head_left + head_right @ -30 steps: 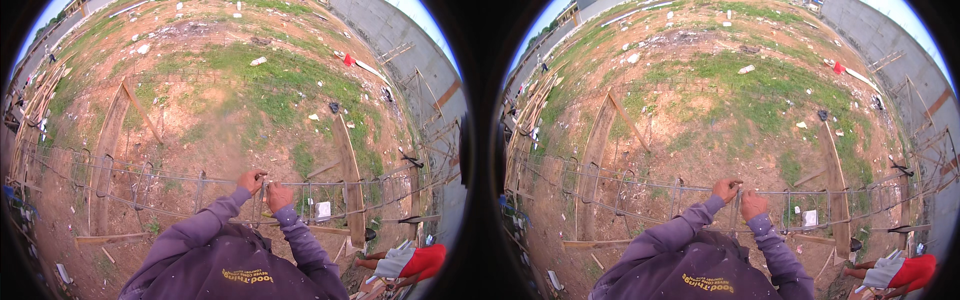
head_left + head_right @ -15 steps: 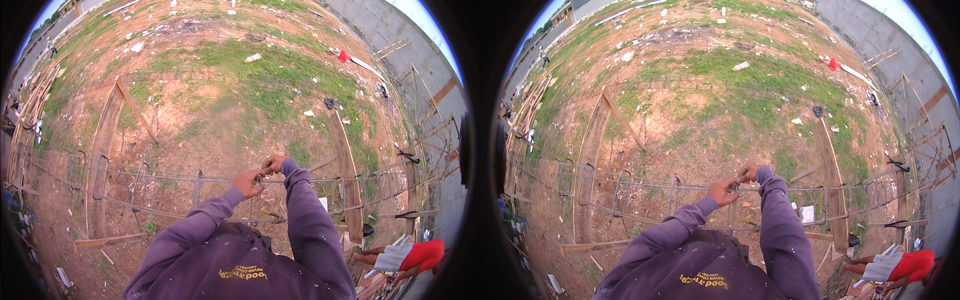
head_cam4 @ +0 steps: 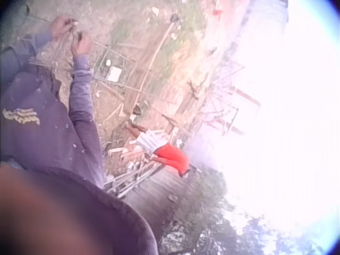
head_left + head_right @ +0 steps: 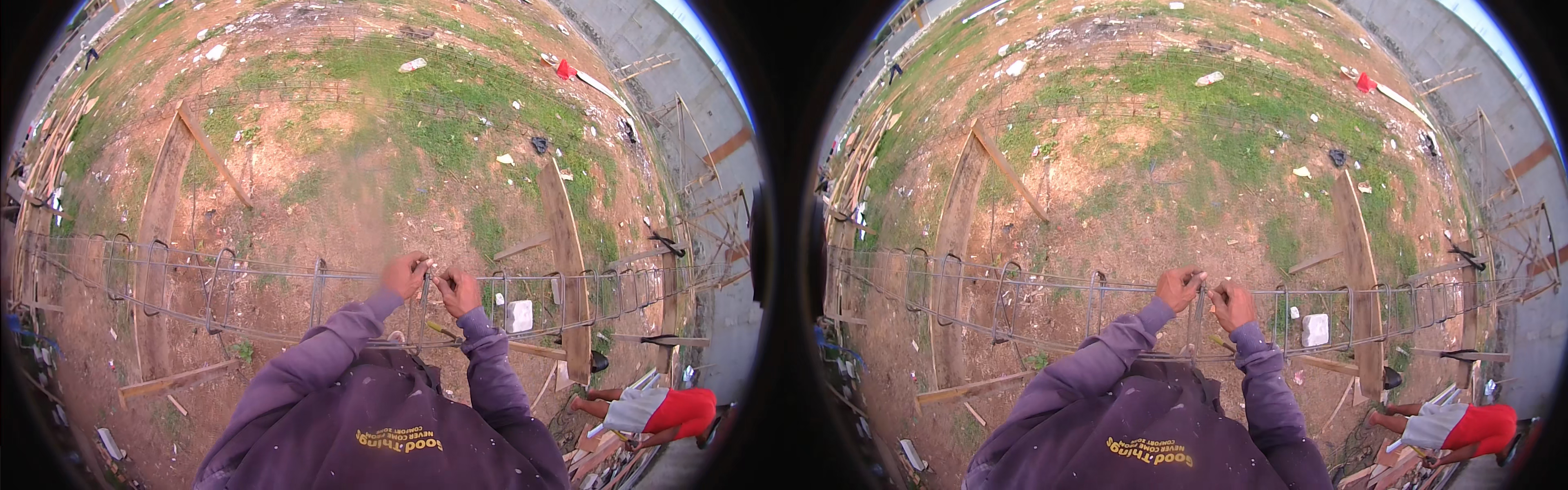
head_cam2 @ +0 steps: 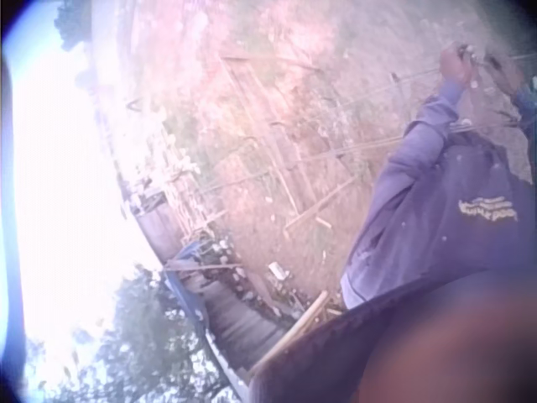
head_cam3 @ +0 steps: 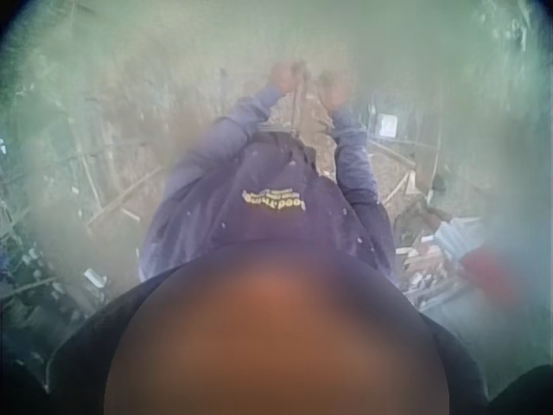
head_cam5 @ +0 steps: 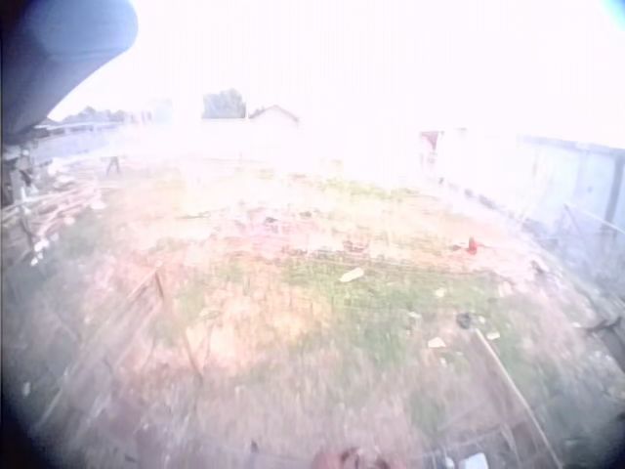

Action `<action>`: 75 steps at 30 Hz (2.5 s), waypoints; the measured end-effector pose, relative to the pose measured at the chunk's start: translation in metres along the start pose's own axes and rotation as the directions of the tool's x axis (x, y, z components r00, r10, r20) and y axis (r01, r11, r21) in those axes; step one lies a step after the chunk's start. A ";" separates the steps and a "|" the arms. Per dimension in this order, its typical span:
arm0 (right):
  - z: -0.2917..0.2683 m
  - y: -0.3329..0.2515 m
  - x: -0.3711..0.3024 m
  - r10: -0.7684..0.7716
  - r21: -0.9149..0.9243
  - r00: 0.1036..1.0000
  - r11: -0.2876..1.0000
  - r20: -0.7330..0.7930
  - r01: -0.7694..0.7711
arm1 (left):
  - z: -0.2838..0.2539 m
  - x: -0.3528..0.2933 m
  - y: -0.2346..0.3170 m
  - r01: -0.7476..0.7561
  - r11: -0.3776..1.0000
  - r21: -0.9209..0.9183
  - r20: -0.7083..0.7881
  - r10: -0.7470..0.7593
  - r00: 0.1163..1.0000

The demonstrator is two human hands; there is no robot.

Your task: The person assembles a rebar cage by tying intersecting steel bars with wire using pliers. They repeatedly wrap wire around bar intersections and twist it to secure the grid structure on a construction site.

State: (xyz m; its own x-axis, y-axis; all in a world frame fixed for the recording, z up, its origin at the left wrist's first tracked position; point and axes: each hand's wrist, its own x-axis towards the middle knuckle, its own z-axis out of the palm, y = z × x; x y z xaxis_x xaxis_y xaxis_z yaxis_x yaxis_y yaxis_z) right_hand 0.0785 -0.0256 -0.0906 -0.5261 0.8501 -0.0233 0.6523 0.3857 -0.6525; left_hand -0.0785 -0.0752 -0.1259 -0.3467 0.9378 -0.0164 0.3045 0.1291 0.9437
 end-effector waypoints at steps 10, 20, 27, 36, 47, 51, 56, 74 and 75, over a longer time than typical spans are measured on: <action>-0.039 0.014 -0.050 0.562 -0.656 0.659 0.743 0.500 -0.137 | -0.008 -0.001 -0.001 -0.373 0.922 0.103 0.056 0.369 0.928; 0.003 0.027 -0.030 0.532 -0.736 0.599 0.660 0.599 0.150 | 0.003 0.003 -0.009 -0.248 0.968 0.029 0.060 0.246 0.967; -0.106 -0.045 -0.030 0.202 -0.692 0.885 0.702 0.419 0.167 | -0.008 0.013 -0.004 -0.133 0.988 0.082 0.212 0.113 0.971; -0.204 -0.013 -0.104 0.117 0.775 0.993 0.629 -0.009 -0.067 | -0.022 0.024 -0.005 0.073 0.986 -0.150 0.418 -0.003 0.908; -0.015 0.011 0.005 0.455 0.966 0.862 -0.015 -0.223 0.258 | -0.028 0.022 0.001 0.117 0.989 -0.093 0.479 -0.059 0.876; 0.014 0.010 0.026 0.412 0.962 0.898 -0.143 -0.156 0.233 | -0.029 0.021 0.003 0.157 0.976 -0.152 0.484 -0.065 0.873; 0.023 0.010 0.028 0.415 0.951 0.902 -0.212 -0.121 0.225 | -0.028 0.024 -0.001 0.192 0.963 -0.189 0.500 -0.074 0.863; 0.061 -0.043 0.069 0.352 0.311 0.448 0.936 -0.822 -0.165 | 0.047 0.048 0.181 -0.174 0.983 0.057 -0.017 0.175 0.984; 0.060 -0.042 0.070 0.360 0.397 0.491 0.917 -0.793 -0.030 | 0.046 0.061 0.182 -0.114 0.993 0.001 0.143 0.113 0.983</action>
State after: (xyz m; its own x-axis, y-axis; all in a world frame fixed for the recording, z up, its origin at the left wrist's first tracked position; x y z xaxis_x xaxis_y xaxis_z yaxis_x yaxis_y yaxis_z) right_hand -0.0183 -0.0043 -0.1102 0.4090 0.8409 0.3543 0.3974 0.1854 -0.8987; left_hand -0.0030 0.0203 0.0298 -0.1792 0.9829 0.0432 0.3427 0.0212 0.9392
